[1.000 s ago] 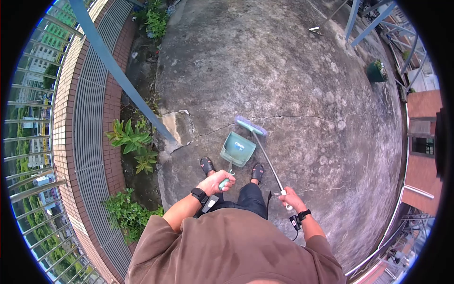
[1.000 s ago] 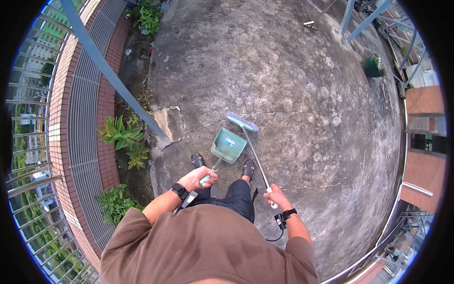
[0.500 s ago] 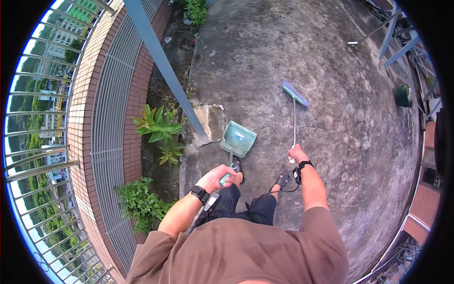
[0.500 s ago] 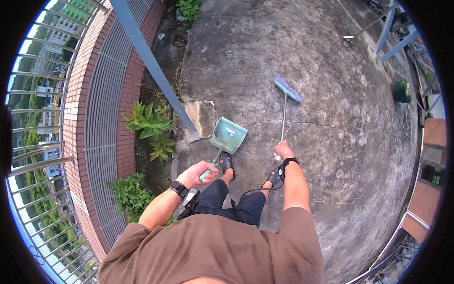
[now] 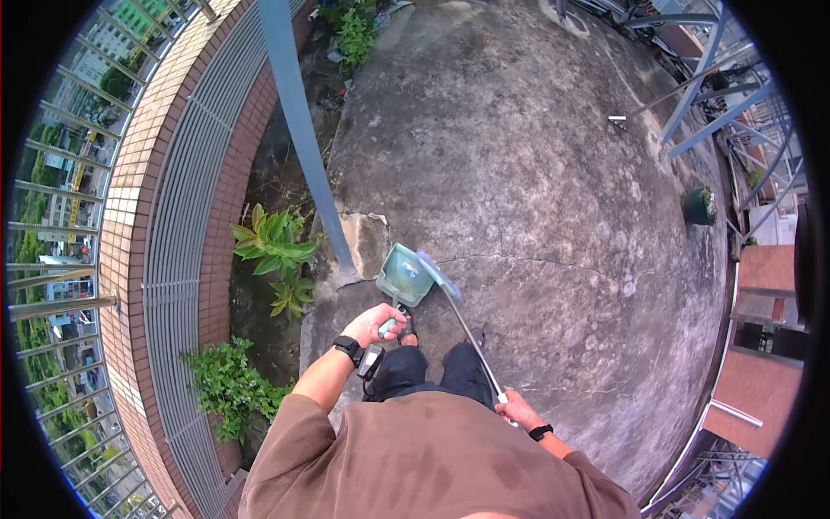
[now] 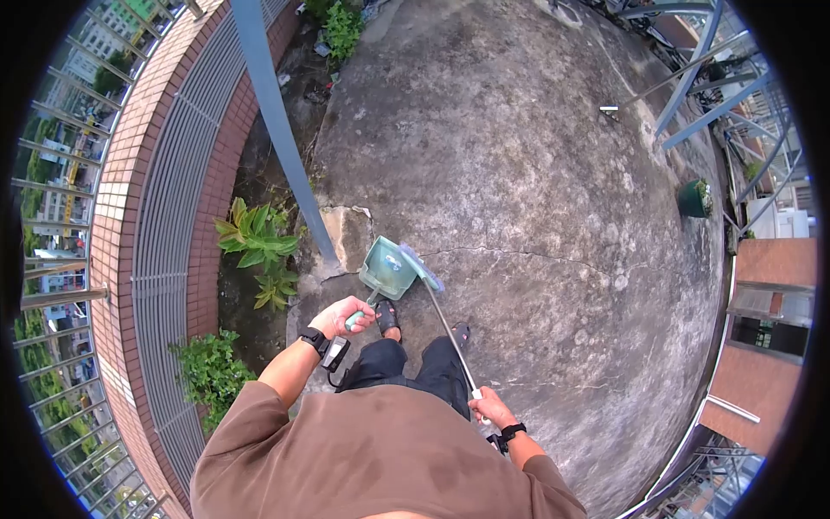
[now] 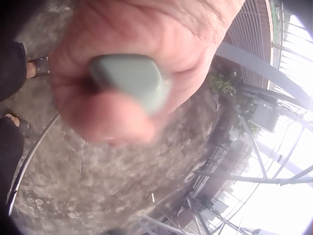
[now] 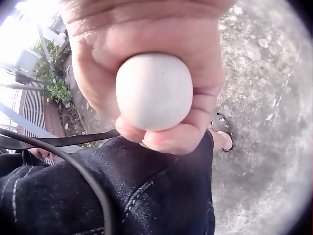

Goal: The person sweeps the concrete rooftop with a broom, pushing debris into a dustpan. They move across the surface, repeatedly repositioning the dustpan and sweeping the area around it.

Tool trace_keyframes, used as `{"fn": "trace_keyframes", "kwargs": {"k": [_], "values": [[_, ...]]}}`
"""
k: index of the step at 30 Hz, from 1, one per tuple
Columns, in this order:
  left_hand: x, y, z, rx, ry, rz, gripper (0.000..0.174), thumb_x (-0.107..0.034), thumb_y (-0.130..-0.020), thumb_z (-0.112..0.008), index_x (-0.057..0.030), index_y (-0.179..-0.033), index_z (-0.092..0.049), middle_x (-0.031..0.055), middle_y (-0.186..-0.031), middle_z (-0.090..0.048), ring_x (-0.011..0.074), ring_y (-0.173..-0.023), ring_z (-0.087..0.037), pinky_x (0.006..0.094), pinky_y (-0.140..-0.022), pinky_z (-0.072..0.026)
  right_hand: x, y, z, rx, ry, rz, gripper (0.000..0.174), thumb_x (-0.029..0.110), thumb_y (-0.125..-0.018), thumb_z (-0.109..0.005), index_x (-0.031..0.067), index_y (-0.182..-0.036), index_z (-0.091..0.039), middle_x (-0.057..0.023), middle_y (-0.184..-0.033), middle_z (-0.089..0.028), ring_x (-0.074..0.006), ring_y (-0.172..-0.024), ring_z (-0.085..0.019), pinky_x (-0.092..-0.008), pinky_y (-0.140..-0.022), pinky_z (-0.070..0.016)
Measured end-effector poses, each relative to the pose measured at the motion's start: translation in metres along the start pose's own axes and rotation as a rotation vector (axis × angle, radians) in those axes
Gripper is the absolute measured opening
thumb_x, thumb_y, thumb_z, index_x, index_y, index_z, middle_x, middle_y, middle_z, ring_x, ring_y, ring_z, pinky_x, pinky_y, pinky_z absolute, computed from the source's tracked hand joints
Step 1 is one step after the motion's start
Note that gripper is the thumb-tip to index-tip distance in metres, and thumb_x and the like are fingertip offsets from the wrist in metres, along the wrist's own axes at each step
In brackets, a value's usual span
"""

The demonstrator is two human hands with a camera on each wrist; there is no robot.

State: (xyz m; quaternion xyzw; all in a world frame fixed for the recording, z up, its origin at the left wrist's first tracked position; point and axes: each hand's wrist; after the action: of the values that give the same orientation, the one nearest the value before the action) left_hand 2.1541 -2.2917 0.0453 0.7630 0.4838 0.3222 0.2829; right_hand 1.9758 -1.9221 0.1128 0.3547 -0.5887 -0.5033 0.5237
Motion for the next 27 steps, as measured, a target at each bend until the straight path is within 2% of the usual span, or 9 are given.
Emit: {"fn": "trace_keyframes", "kwargs": {"k": [1,8,14,16,18,20,21,23,27], "values": [[0.003,0.001,-0.003,-0.002,-0.008,-0.018,0.006,-0.002,-0.077,-0.047,0.0007,-0.075,-0.042,0.0034,-0.059,-0.042,0.008,-0.037,-0.038,0.0203,-0.029,-0.027,-0.002,-0.004,0.005,-0.019,-0.006,0.04,0.018,0.008,-0.07,-0.056,0.0018,-0.078,-0.041,-0.004,-0.057,-0.048,-0.011,-0.044,-0.048,-0.0256,-0.042,-0.0375],[-0.004,0.02,-0.038,-0.057,0.009,-0.044,0.009,-0.001,-0.076,-0.049,0.0004,-0.072,-0.042,0.0027,-0.06,-0.042,0.0062,-0.038,-0.035,0.0196,-0.03,-0.0258,0.087,-0.071,0.091,-0.173,0.029,0.198,0.017,0.009,-0.071,-0.055,0.0039,-0.076,-0.04,-0.0028,-0.058,-0.045,-0.0101,-0.042,-0.046,-0.0261,-0.039,-0.0376],[-0.038,0.005,-0.062,0.012,0.132,-0.111,0.01,-0.001,-0.077,-0.049,0.006,-0.083,-0.046,0.0025,-0.061,-0.041,0.0065,-0.039,-0.035,0.0204,-0.031,-0.0264,0.251,-0.187,0.205,-0.285,0.164,0.419,0.017,0.012,-0.068,-0.054,0.0004,-0.076,-0.044,-0.0054,-0.056,-0.049,-0.0141,-0.047,-0.052,-0.0291,-0.044,-0.0399],[-0.051,0.001,-0.085,0.005,0.201,-0.127,0.015,-0.001,-0.076,-0.048,0.0065,-0.088,-0.046,0.0016,-0.061,-0.04,0.0073,-0.04,-0.035,0.0206,-0.032,-0.0279,0.315,-0.23,0.242,-0.322,0.31,0.494,0.016,0.011,-0.065,-0.052,-0.0035,-0.073,-0.049,-0.0117,-0.058,-0.054,-0.0203,-0.05,-0.056,-0.0326,-0.047,-0.0424],[-0.064,-0.009,-0.099,-0.021,0.241,-0.148,0.015,-0.001,-0.076,-0.048,0.0065,-0.089,-0.046,0.0017,-0.062,-0.04,0.0076,-0.04,-0.035,0.0211,-0.032,-0.0282,0.379,-0.255,0.261,-0.351,0.414,0.483,0.015,0.009,-0.066,-0.048,-0.0039,-0.06,-0.055,-0.0178,-0.061,-0.059,-0.0284,-0.062,-0.061,-0.0367,-0.059,-0.0468],[-0.08,-0.018,-0.116,-0.055,0.235,-0.168,0.016,0.0,-0.076,-0.048,0.0065,-0.09,-0.046,0.0018,-0.062,-0.04,0.0081,-0.039,-0.035,0.0215,-0.032,-0.0283,0.422,-0.285,0.273,-0.422,0.461,0.447,0.018,0.006,-0.066,-0.047,-0.0078,-0.073,-0.056,-0.0184,-0.066,-0.061,-0.0303,-0.073,-0.062,-0.0367,-0.067,-0.0478],[-0.089,-0.023,-0.123,-0.049,0.264,-0.156,0.016,0.0,-0.075,-0.048,0.006,-0.09,-0.045,0.0021,-0.062,-0.04,0.0085,-0.039,-0.035,0.0218,-0.032,-0.0285,0.436,-0.3,0.276,-0.407,0.447,0.445,0.018,0.006,-0.066,-0.047,-0.0078,-0.073,-0.056,-0.0184,-0.066,-0.061,-0.0303,-0.073,-0.062,-0.0367,-0.067,-0.0478],[-0.105,-0.033,-0.132,-0.047,0.258,-0.152,0.016,0.0,-0.076,-0.048,0.0053,-0.09,-0.044,0.0022,-0.062,-0.039,0.0086,-0.039,-0.035,0.0218,-0.032,-0.0283,0.454,-0.322,0.275,-0.314,0.518,0.35,0.031,0.005,-0.069,-0.047,-0.0128,-0.093,-0.05,-0.0207,-0.074,-0.062,-0.0307,-0.083,-0.061,-0.0377,-0.073,-0.0476],[-0.138,-0.044,-0.142,-0.075,0.221,-0.132,0.014,0.0,-0.076,-0.049,0.0032,-0.088,-0.044,0.0019,-0.061,-0.039,0.0082,-0.038,-0.034,0.0215,-0.032,-0.0275,0.404,-0.348,0.257,-0.311,0.631,0.283,0.036,0.005,-0.072,-0.046,-0.0142,-0.102,-0.039,-0.0235,-0.075,-0.061,-0.0329,-0.076,-0.062,-0.0387,-0.069,-0.0484]]}}
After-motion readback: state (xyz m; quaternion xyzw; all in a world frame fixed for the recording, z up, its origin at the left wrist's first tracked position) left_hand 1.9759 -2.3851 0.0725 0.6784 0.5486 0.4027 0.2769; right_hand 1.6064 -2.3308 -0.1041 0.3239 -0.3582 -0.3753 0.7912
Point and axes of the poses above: each hand's wrist, its own y-axis away from the middle knuckle, its own z-axis out of the back of the hand, x = y × z
